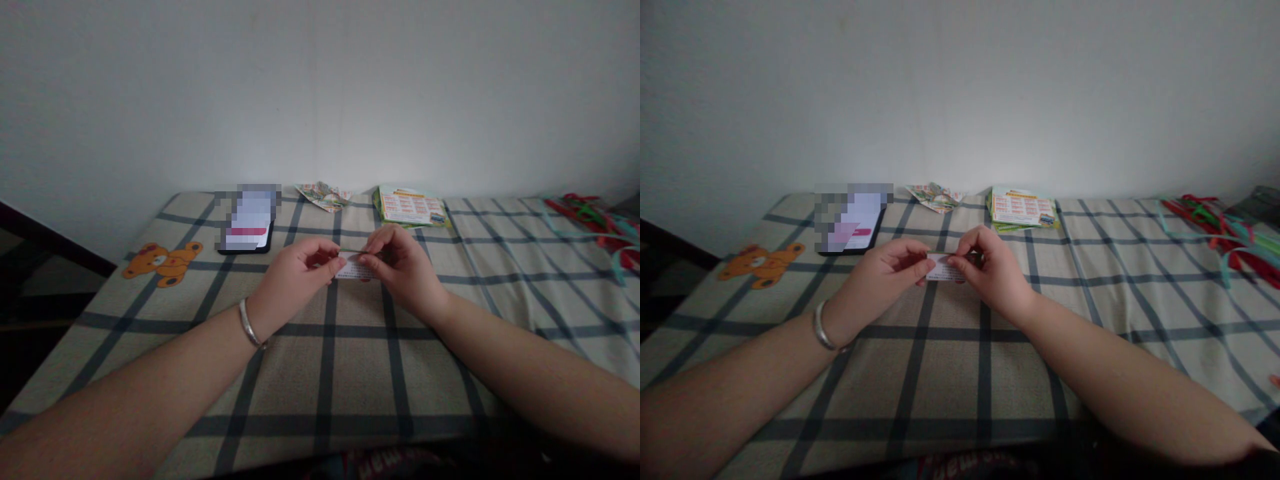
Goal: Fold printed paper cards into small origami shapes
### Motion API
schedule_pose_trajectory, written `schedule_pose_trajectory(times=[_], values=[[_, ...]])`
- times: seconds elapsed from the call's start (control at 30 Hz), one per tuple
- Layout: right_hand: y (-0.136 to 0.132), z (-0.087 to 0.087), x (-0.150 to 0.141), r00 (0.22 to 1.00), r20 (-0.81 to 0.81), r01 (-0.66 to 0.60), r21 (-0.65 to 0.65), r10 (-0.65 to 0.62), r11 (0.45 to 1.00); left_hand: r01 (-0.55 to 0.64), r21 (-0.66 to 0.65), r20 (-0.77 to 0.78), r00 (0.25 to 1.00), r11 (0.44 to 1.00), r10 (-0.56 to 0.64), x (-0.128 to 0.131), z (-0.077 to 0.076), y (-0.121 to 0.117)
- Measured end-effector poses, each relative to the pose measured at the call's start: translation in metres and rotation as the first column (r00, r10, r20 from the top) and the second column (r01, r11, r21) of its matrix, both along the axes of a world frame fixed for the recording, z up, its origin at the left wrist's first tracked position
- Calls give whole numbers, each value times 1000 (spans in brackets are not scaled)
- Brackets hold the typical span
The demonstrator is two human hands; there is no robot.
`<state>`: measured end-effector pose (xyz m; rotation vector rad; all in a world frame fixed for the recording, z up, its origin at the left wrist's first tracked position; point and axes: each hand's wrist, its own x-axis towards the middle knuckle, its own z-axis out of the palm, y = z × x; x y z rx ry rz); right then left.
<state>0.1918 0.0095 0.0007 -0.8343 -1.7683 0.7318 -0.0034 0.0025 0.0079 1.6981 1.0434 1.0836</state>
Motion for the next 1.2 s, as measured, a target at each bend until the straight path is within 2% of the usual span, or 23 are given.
schedule_pose_trajectory(times=[0.2, 0.37, 0.53, 0.6, 0.73, 0.9, 1.07, 1.2], values=[[0, 0, 0, 998, 55, 42, 5, -43, 999, 10, 35, -7, 1000, 999, -9, 0, 0, 1], [0, -2, 2, 998, 65, 22, 26, -24, 999, 16, 55, 16, 1000, 998, -17, -1, -2, 0], [-2, 0, 0, 997, 76, 11, 31, -13, 999, -7, 85, -15, 1000, 996, 8, 0, 3, -2], [-4, 1, 0, 998, 58, 16, 1, -16, 1000, -29, 59, -15, 999, 998, 30, 0, 5, -2], [-5, 2, 1, 1000, -9, -2, -140, 0, 990, -82, 28, 16, 997, 996, 82, 0, 5, -1], [-4, -1, 4, 997, 68, 35, -194, -23, 980, -132, 39, 27, 991, 991, 131, -1, 3, 0], [-2, -4, 4, 999, 43, 20, -242, -10, 970, -113, 25, 46, 993, 993, 112, -1, 3, 1], [-2, -2, 3, 1000, 1, 0, -270, 1, 963, -90, 68, 96, 992, 994, 83, -1, 1, 2]])
